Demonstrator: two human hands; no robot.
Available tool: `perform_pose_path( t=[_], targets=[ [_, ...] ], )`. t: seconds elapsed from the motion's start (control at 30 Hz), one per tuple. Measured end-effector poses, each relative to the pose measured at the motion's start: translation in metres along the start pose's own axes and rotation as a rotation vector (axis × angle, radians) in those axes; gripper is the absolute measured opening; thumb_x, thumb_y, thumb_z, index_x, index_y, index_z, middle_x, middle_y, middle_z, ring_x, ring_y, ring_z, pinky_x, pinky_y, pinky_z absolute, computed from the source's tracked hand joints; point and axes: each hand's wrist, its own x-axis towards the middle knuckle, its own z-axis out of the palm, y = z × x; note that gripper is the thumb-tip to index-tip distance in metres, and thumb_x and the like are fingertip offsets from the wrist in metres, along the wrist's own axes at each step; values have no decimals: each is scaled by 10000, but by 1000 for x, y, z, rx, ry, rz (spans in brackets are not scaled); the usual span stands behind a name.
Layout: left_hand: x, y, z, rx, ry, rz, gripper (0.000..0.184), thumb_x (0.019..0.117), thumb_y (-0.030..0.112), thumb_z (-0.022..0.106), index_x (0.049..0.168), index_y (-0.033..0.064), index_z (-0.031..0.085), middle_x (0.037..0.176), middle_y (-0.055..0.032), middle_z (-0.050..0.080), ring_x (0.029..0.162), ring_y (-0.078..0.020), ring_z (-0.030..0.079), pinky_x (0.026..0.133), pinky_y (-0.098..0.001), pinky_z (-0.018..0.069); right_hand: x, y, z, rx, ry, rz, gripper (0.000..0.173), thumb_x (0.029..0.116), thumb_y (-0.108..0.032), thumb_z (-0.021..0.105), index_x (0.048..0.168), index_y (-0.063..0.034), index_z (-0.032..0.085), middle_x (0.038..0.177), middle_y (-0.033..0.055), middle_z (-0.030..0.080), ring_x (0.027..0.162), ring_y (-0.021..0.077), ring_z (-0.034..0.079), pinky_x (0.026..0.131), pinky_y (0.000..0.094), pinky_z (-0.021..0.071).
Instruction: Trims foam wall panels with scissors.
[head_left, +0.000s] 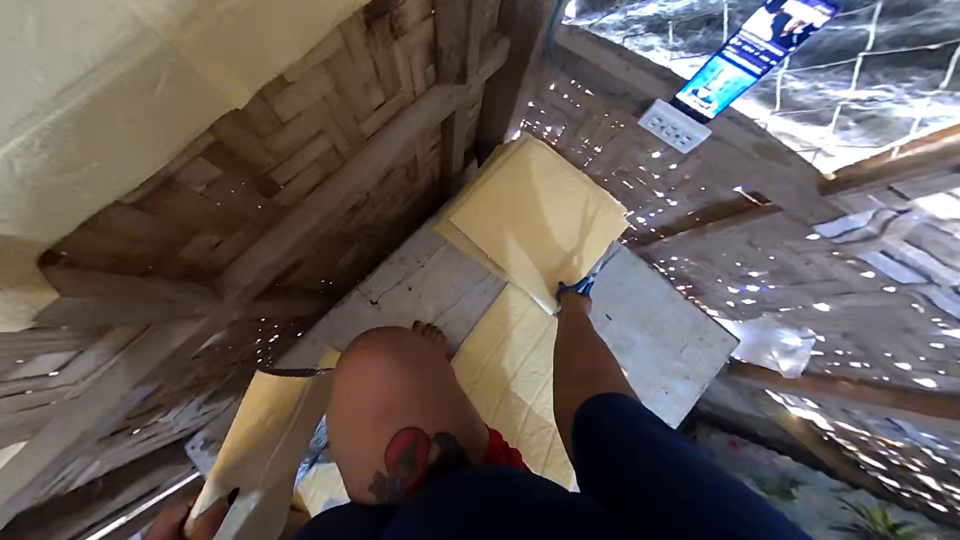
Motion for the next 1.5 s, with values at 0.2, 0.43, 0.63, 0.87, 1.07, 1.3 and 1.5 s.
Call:
perform_pose_path(
  t=[0.2,0.43,0.63,0.87,1.07,1.3,1.5],
  targets=[
    [-2,15,-3,4,-39,-17,373,943,229,701,1096,-106,646,1025,-259,672,932,-287,659,861,-497,539,11,3,21,-121,-69,-102,796,946,-388,731,1491,86,396,1465,309,486,1374,407,483,1125,542,398],
    [2,10,0,-16,-25,32,334,919,222,702,1086,-67,677,1048,-234,685,956,-290,667,866,-520,538,38,-5,10,-26,-145,-60,751,944,-370,733,1463,72,418,1438,293,492,1304,407,516,1030,561,465],
    [4,6,3,16,-37,63,347,924,260,696,1077,-51,683,1070,-239,681,983,-332,662,884,-560,525,44,-23,-12,58,-267,-2,592,963,-347,688,1426,-76,437,1178,179,568,893,255,578,717,412,515],
    [4,1,7,71,-73,108,345,935,312,660,1086,5,709,1104,-208,692,1003,-346,671,889,-596,521,24,-28,-18,-119,-270,-49,533,991,-386,643,1353,-21,500,1080,175,569,831,243,561,698,400,505],
    [5,-3,3,38,-42,166,321,947,222,682,1100,-61,695,1110,-266,683,1033,-410,664,920,-616,509,2,9,-31,-78,-193,-171,678,1021,-344,623,1496,74,379,1471,326,451,1307,450,523,1021,592,489],
    [0,28,-60,113,78,257,351,966,202,667,1153,-96,668,1153,-336,656,1090,-486,642,955,-650,486,-70,30,-44,-327,-298,-555,567,999,-341,655,1403,37,531,1290,262,638,1207,391,621,1037,563,485],
    [-6,44,-130,46,176,498,435,989,265,646,1143,-142,638,1162,-355,637,1114,-436,629,991,-549,491,-219,-30,-45,-162,-725,-960,484,984,-216,659,1366,50,526,1232,173,683,1096,225,679,965,405,555]
  ],
)
